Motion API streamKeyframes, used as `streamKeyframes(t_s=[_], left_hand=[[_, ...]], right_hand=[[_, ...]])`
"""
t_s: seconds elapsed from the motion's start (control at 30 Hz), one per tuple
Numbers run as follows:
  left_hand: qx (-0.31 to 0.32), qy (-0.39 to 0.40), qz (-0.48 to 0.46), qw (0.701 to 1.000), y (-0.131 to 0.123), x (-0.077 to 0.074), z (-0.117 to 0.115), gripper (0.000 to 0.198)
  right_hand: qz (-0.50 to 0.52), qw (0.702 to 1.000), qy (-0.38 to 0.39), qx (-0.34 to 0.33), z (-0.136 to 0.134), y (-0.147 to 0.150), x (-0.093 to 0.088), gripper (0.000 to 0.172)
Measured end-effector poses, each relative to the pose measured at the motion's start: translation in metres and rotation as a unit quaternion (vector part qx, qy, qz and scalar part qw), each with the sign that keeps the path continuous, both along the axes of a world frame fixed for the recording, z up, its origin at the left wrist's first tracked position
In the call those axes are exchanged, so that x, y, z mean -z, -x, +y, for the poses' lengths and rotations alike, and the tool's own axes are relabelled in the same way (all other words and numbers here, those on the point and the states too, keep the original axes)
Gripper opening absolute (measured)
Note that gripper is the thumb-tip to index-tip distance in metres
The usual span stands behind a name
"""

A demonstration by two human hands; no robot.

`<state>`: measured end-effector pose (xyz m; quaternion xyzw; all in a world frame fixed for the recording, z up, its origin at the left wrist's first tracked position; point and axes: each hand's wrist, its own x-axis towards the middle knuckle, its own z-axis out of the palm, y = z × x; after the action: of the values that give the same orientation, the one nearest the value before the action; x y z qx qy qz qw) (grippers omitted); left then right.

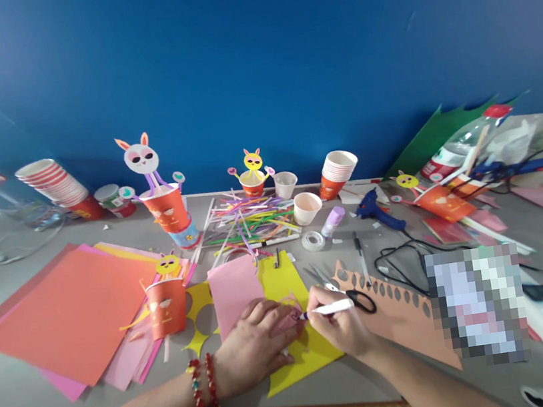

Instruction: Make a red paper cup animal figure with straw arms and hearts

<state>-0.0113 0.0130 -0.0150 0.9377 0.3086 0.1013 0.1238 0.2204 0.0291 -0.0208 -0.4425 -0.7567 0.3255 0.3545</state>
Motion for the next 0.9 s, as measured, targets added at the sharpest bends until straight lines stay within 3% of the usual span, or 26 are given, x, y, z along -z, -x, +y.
streamKeyframes(t_s=[0.9], left_hand=[[-0.002,0.009,0.008,1.000,0.0002,-0.0013,0.0001,0.053]], right_hand=[[0.003,1.000,-0.009,0.012,0.0009,0.0005,-0.0008,0.020]])
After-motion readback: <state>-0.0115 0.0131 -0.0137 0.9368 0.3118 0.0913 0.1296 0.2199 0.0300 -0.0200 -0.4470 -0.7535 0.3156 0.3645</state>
